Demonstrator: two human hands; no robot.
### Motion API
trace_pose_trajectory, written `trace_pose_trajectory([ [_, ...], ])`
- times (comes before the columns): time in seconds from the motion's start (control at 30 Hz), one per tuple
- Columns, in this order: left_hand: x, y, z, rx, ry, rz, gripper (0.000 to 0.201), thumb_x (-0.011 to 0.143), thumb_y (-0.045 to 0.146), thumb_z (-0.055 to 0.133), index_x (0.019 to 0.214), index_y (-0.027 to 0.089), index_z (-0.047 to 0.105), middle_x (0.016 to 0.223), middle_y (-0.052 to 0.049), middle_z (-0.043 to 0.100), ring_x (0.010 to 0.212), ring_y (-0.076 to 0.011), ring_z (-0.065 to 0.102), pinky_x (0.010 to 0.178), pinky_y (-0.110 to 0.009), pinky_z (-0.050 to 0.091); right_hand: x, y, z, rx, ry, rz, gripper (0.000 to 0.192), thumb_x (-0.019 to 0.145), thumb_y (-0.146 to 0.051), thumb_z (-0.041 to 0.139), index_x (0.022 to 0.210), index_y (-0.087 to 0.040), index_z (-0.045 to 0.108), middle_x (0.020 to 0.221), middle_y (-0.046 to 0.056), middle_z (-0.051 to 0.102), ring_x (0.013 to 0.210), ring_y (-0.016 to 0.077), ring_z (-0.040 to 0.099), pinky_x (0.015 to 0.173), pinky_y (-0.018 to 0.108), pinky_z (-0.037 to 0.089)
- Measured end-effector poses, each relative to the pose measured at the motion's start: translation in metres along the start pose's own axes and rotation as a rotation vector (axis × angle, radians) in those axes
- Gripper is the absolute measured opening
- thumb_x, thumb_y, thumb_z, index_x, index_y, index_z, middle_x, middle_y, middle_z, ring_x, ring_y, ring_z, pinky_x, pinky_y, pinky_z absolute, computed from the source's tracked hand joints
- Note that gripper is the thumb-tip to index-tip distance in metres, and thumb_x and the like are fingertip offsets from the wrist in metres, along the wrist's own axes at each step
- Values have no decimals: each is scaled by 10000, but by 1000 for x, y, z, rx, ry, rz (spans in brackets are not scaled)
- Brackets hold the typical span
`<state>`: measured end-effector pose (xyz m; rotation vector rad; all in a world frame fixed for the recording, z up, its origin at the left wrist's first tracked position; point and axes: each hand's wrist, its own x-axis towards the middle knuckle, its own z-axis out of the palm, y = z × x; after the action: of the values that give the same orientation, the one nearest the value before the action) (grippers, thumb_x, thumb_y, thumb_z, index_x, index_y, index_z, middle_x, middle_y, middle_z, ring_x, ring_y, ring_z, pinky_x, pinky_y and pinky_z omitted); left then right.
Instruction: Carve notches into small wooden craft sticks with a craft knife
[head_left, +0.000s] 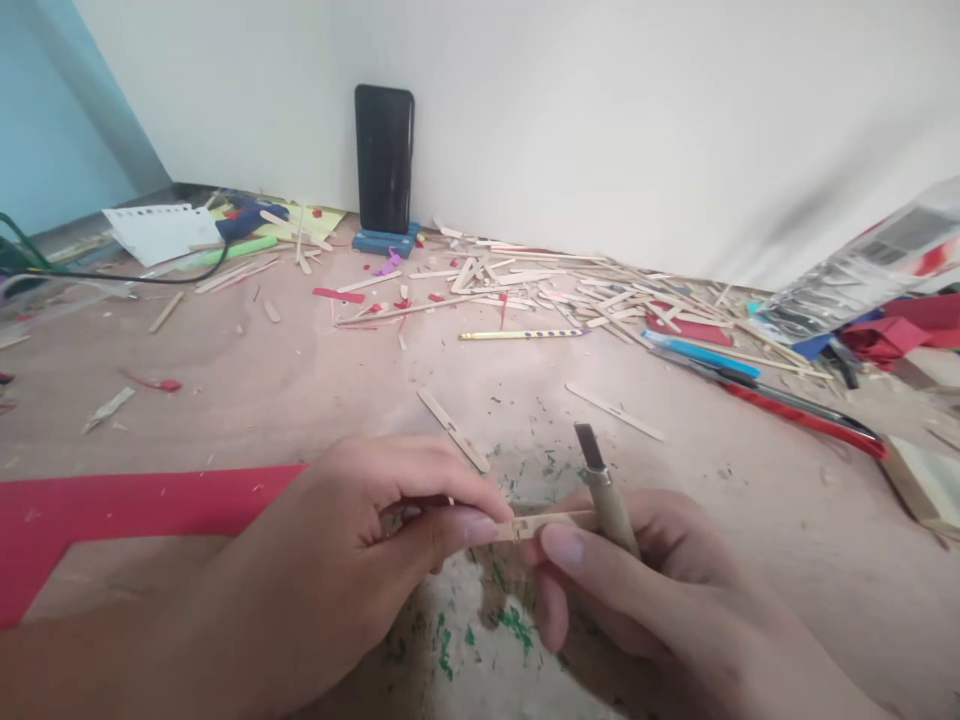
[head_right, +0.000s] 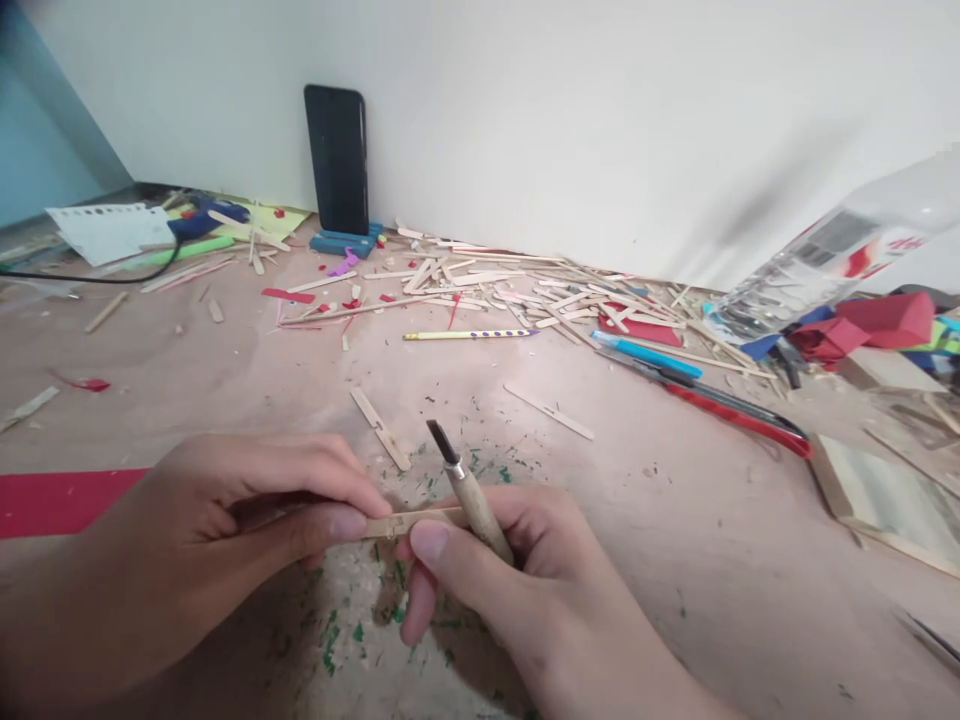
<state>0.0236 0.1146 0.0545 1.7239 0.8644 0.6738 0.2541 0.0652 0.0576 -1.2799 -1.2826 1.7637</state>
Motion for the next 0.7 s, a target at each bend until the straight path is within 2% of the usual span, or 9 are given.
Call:
trace_pose_trajectory([
  [0.07, 0, 1, 0, -6, -7, 16, 223, 1025, 199, 663, 950, 313, 839, 908, 96, 773, 850, -62, 701, 769, -155, 517, -1, 1, 0, 4, -17, -12, 427, 989, -567, 719, 723, -238, 781, 511, -20, 405, 636, 194, 549, 707, 338, 511],
  [0.2, -1, 2, 0, -12, -16, 28, 233, 1028, 191, 667, 920, 308, 837, 898, 101, 771, 845, -54, 700, 769, -144, 515, -2, 4, -2, 25, -46, 5, 415, 1006, -534, 715, 736, -226, 787, 560, -24, 477, 514, 122, 408, 654, 314, 481],
  [0.27, -2, 2, -1, -1, -16, 33, 229, 1025, 190, 669, 918, 302, 838, 895, 98, 770, 838, -54, 697, 774, -145, 518, -2, 4, -2, 34, -55, 1, 413, 1007, -524, 720, 732, -223, 787, 563, -27, 488, 498, 109, 386, 638, 308, 468],
  [0.43, -1, 2, -1, 15, -14, 24, 218, 1016, 197, 675, 932, 302, 846, 886, 87, 774, 817, -66, 693, 765, -165, 524, -4, 1, -3, 25, -32, 26, 417, 983, -526, 742, 710, -214, 784, 682, 36, 619, 657, 160, 551, 592, 294, 440],
  [0.6, 1, 2, -2, 7, -32, -38, 130, 980, 264, 727, 950, 299, 848, 889, 67, 796, 810, -105, 714, 714, -199, 534, -3, -6, 0, 27, -30, 100, 418, 986, -549, 714, 731, -221, 756, 658, 32, 592, 632, 168, 546, 542, 290, 419],
  [0.7, 0, 1, -2, 0, -64, -111, 98, 960, 306, 751, 974, 305, 847, 931, 59, 818, 838, -140, 745, 723, -224, 560, -2, -13, -2, -76, -14, 101, 462, 970, -575, 721, 677, -220, 683, 692, 38, 602, 671, 177, 554, 558, 292, 425],
])
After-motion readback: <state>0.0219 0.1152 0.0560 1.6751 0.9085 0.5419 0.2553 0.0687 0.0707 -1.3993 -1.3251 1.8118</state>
